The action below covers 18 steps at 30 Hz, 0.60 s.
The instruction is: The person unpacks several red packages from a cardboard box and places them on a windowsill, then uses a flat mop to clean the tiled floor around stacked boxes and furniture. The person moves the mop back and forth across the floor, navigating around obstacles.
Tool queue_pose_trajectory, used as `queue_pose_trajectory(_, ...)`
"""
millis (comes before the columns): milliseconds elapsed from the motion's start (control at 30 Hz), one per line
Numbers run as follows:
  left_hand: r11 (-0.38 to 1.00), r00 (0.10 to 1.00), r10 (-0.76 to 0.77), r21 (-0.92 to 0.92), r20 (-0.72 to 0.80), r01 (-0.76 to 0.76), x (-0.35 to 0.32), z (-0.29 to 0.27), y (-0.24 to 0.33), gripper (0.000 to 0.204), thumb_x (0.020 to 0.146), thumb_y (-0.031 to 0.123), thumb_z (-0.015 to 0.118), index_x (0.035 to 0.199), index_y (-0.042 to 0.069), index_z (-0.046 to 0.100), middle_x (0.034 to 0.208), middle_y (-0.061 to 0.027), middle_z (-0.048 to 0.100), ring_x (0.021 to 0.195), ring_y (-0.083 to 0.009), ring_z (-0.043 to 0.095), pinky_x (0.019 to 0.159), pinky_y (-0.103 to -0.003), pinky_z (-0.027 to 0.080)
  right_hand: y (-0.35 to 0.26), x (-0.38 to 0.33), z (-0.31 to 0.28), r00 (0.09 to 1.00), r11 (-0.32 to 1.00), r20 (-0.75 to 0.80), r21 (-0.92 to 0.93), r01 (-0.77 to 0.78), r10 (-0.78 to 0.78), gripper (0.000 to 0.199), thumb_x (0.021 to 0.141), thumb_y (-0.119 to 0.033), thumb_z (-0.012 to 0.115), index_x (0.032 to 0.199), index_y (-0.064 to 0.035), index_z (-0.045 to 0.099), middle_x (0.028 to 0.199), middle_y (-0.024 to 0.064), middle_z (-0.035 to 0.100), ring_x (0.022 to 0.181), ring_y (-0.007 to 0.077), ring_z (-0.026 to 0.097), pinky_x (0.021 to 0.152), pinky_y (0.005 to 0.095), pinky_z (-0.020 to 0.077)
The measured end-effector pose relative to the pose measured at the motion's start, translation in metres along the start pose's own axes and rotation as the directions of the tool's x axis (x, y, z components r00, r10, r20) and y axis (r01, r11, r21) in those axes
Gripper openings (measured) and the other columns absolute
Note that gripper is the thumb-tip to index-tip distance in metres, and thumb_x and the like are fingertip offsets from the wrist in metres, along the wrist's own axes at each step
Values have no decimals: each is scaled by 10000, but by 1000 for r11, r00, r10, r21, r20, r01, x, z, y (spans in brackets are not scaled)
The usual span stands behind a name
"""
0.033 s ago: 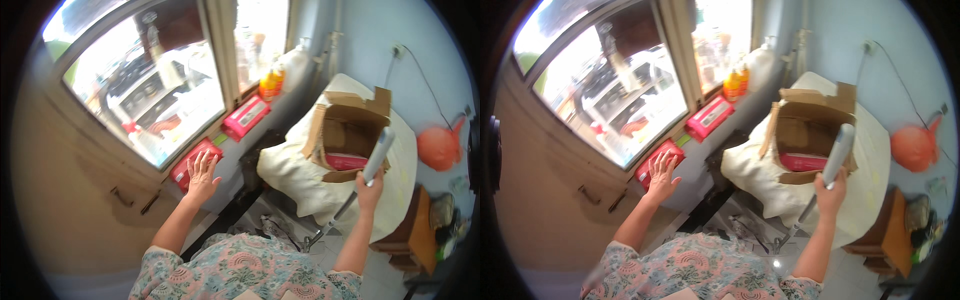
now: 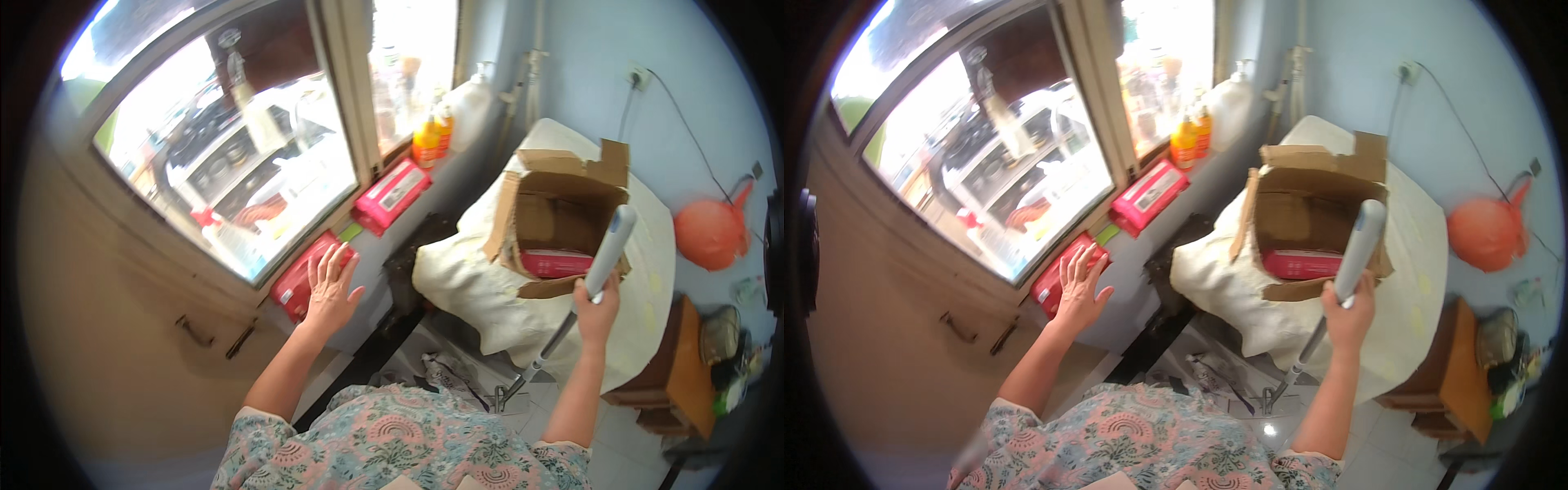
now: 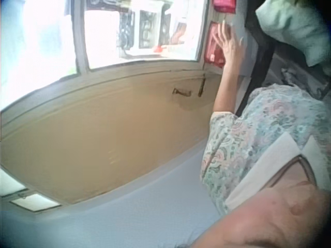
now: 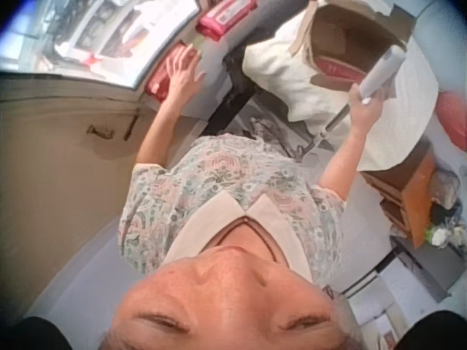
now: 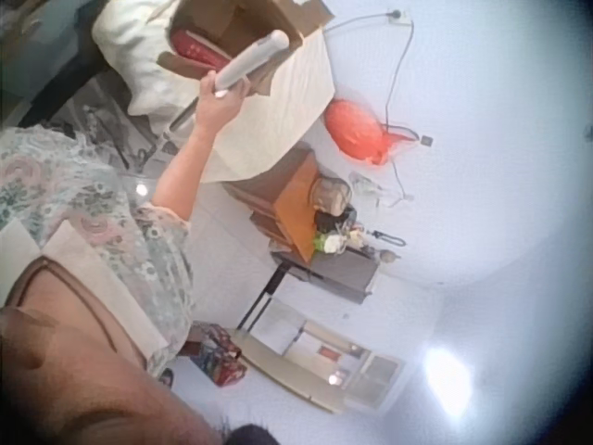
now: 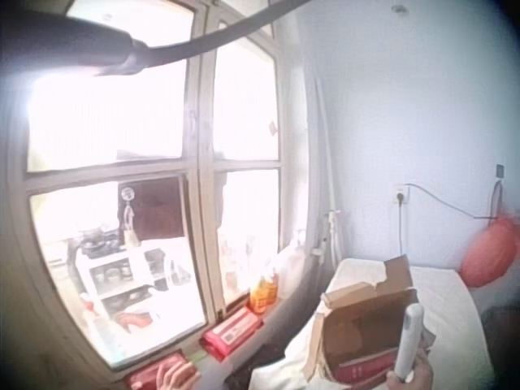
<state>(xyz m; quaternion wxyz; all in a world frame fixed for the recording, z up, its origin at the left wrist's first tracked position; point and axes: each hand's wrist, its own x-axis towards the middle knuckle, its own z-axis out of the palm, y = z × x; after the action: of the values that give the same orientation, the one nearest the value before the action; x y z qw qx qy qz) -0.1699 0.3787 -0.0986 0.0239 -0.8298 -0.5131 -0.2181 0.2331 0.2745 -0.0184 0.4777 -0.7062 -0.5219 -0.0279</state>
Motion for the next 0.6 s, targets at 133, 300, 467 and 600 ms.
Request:
queue_pose_trajectory(133, 672, 898, 420, -619, -134, -406, 100, -46, 109, 383, 778, 129, 614, 1142, 54, 521, 1175, -106, 517, 1065, -280, 520, 859, -365, 446, 16, -2, -2, 1000, 1000, -23, -2, 13, -13, 224, 665, -80, 656, 846, -7, 548, 833, 79, 515, 746, 242, 530, 684, 312, 432)
queue_pose_trajectory(300, 694, 619, 718, -405, 318, -596, 165, -17, 242, 393, 821, 158, 553, 1210, 118, 506, 1240, -89, 488, 1120, -278, 501, 865, -344, 458, 3, -3, -4, 999, 999, -39, -37, 14, -15, 246, 657, -104, 676, 863, -12, 578, 882, 86, 546, 779, 257, 558, 690, 323, 446)
queue_pose_trajectory(467, 788, 423, 534, -249, 732, -564, 197, 24, 272, 598, 831, 175, 515, 1383, 236, 293, 1378, -141, 326, 1212, -304, 421, 963, -368, 381, 2, -5, 1, 998, 1000, -64, -15, -8, 7, 244, 663, -134, 678, 869, -38, 590, 880, 70, 556, 763, 266, 568, 691, 335, 457)
queue_pose_trajectory(600, 820, 450, 482, -207, 752, -533, 196, 52, 284, 666, 830, 214, 512, 1419, 231, 201, 1322, -197, 391, 1152, -327, 482, 935, -372, 408, 1, -5, -1, 996, 997, -84, -73, -16, 9, 250, 659, -143, 678, 865, -33, 588, 900, 64, 555, 761, 265, 574, 681, 339, 457)
